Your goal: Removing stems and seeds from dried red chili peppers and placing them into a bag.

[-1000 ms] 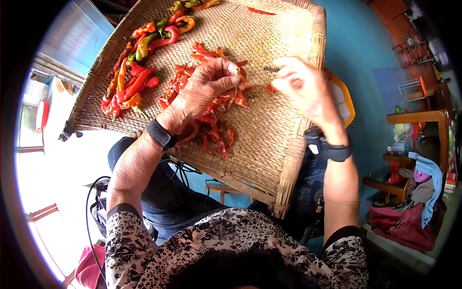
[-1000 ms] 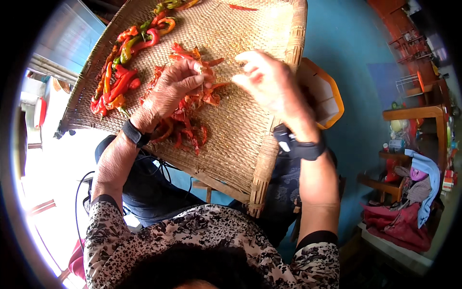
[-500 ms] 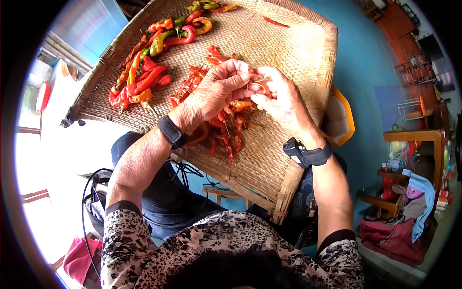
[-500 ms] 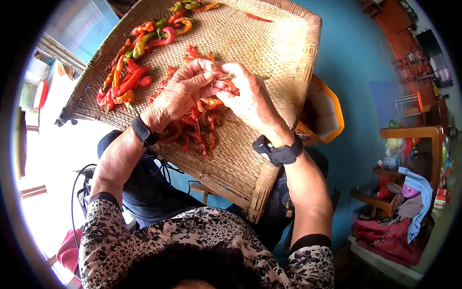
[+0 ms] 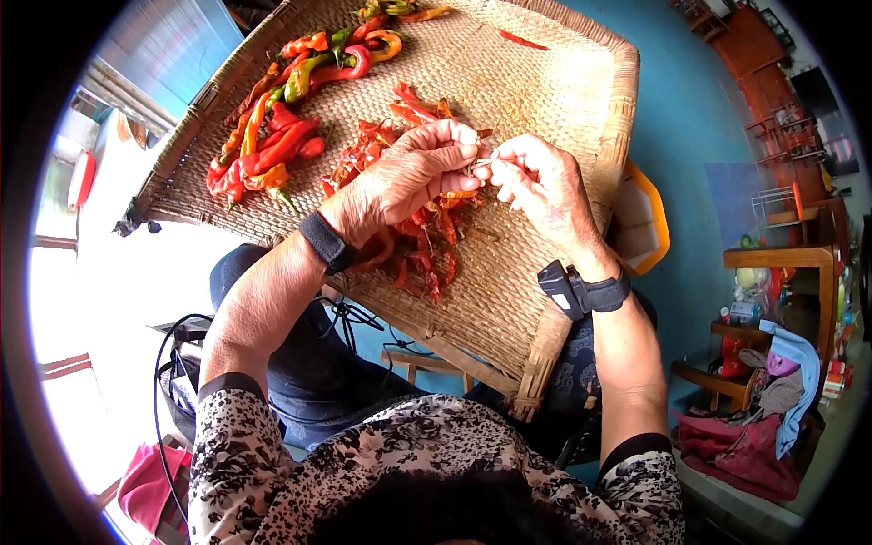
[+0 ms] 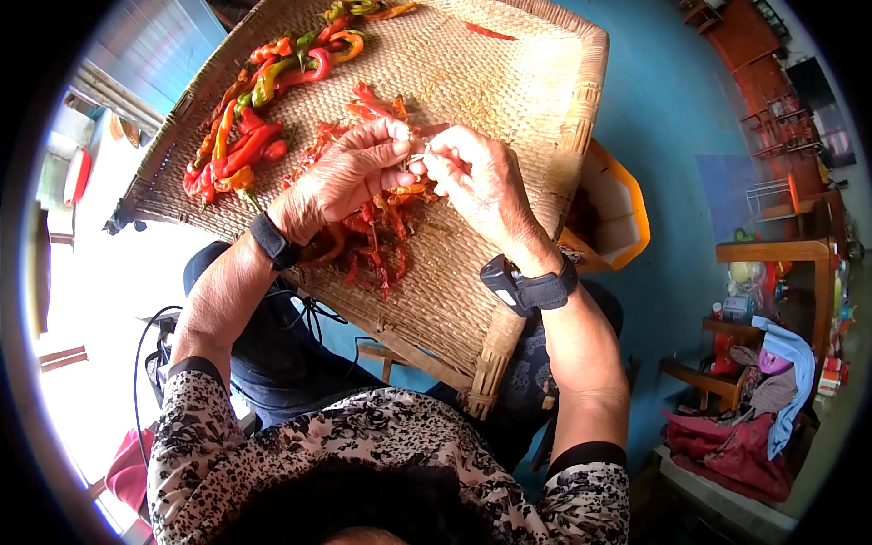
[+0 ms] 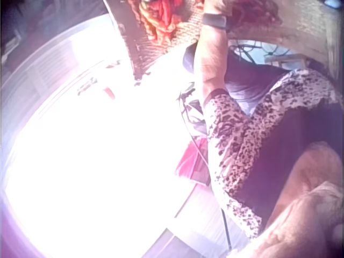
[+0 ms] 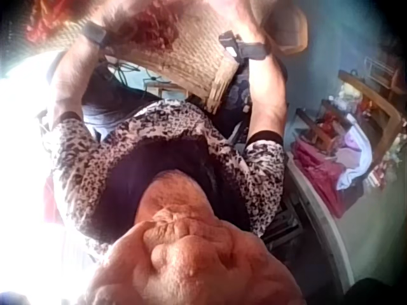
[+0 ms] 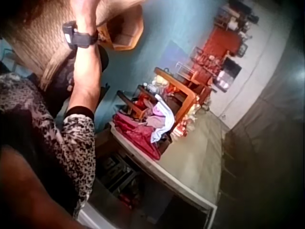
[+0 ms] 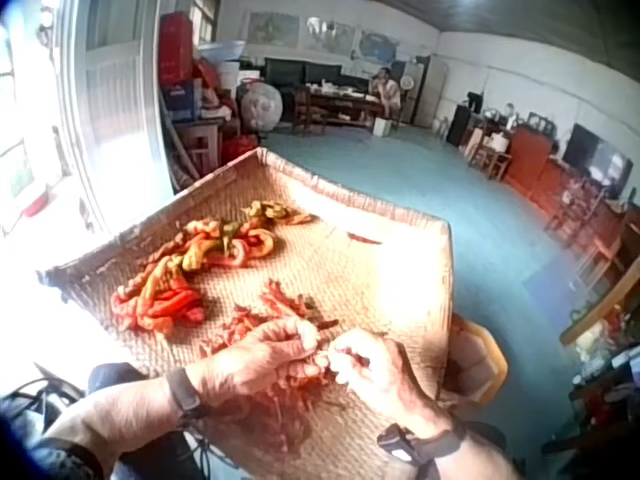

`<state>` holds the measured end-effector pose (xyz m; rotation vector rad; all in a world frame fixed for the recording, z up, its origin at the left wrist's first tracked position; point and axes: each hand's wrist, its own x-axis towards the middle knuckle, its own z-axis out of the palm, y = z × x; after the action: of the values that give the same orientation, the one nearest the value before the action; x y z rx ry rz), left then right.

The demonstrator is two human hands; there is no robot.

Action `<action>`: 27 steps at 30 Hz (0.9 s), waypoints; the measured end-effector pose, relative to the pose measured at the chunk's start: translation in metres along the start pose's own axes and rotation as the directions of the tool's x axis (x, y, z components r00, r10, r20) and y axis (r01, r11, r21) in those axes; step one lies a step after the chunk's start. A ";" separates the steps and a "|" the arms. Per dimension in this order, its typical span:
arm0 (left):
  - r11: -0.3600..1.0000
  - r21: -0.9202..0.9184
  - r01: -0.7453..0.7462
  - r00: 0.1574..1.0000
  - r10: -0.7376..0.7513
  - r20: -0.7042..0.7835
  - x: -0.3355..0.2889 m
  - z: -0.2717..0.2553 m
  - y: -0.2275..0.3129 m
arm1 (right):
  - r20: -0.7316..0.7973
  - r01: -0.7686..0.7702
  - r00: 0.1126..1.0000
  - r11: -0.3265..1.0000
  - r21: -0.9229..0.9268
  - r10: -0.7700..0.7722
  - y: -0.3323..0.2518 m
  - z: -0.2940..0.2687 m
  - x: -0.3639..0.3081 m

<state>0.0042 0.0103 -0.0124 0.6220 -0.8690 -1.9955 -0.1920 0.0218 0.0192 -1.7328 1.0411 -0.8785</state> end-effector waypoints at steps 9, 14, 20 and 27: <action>0.997 -0.006 0.071 0.992 -0.070 0.107 -0.002 -0.001 -0.001 | 0.003 -0.050 0.999 0.999 -0.011 0.050 -0.005 -0.002 0.000; 0.994 -0.056 0.089 0.980 -0.078 0.184 -0.003 -0.002 0.000 | -0.020 -0.061 0.998 0.998 0.017 0.062 -0.004 -0.005 -0.001; 0.990 -0.044 0.137 0.983 -0.130 0.127 -0.002 -0.004 -0.003 | 0.025 -0.162 0.987 0.985 0.050 0.161 0.002 -0.013 -0.003; 0.987 -0.083 0.138 0.977 -0.122 0.176 0.000 0.000 -0.010 | 0.061 -0.030 0.997 0.984 -0.174 0.042 0.010 -0.016 -0.010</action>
<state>-0.0007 0.0146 -0.0201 0.4699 -0.8463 -2.2206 -0.2127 0.0227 0.0138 -1.8680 1.1305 -0.7223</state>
